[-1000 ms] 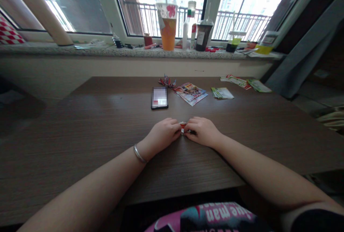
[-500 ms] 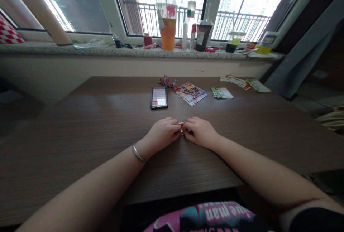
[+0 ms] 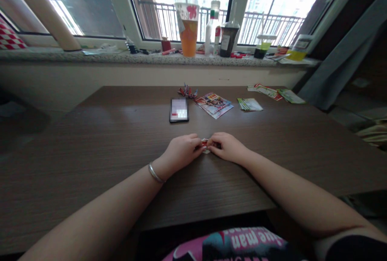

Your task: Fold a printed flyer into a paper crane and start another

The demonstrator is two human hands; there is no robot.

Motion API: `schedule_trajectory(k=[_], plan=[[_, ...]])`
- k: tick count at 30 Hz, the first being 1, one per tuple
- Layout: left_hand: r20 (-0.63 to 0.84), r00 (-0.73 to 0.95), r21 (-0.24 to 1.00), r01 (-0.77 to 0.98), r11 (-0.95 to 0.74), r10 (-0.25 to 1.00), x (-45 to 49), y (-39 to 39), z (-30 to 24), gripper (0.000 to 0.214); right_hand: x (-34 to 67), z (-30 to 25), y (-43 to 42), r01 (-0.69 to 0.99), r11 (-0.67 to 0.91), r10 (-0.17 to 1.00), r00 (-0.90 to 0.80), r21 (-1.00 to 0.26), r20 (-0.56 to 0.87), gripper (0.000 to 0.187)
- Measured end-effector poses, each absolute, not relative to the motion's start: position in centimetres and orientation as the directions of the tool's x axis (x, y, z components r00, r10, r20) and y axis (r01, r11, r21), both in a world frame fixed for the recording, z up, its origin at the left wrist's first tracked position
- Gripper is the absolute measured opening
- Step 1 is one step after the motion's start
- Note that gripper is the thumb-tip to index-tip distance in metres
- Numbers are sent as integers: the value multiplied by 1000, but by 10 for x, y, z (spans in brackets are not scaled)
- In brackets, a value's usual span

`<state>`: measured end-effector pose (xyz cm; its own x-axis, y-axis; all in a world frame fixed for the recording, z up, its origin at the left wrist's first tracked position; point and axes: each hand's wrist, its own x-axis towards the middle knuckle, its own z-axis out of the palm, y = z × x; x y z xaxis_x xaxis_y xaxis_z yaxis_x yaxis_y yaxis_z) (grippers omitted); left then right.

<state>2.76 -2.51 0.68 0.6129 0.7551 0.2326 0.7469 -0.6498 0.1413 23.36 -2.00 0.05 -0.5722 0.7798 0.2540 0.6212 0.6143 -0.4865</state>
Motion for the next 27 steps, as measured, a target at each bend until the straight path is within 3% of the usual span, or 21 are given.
schedule_trajectory(k=[7,17,23,27], plan=[[224,590,220,745,-630,776,27,-22,4,24,235,2,-19,714,535,839,-512,-452,183,25],[166,573,288,750,-595,803,29,-17,2,27,233,2,-15,757,487,867,-478,-436,140,28],[101,561,347,754,-558,821,28,-15,2,29,239,-2,-11,670,503,837,-535,-546,113,12],[103,599,352,725,-592,794,26,-14,3,28,241,-3,-11,639,547,807,-574,-541,136,10]])
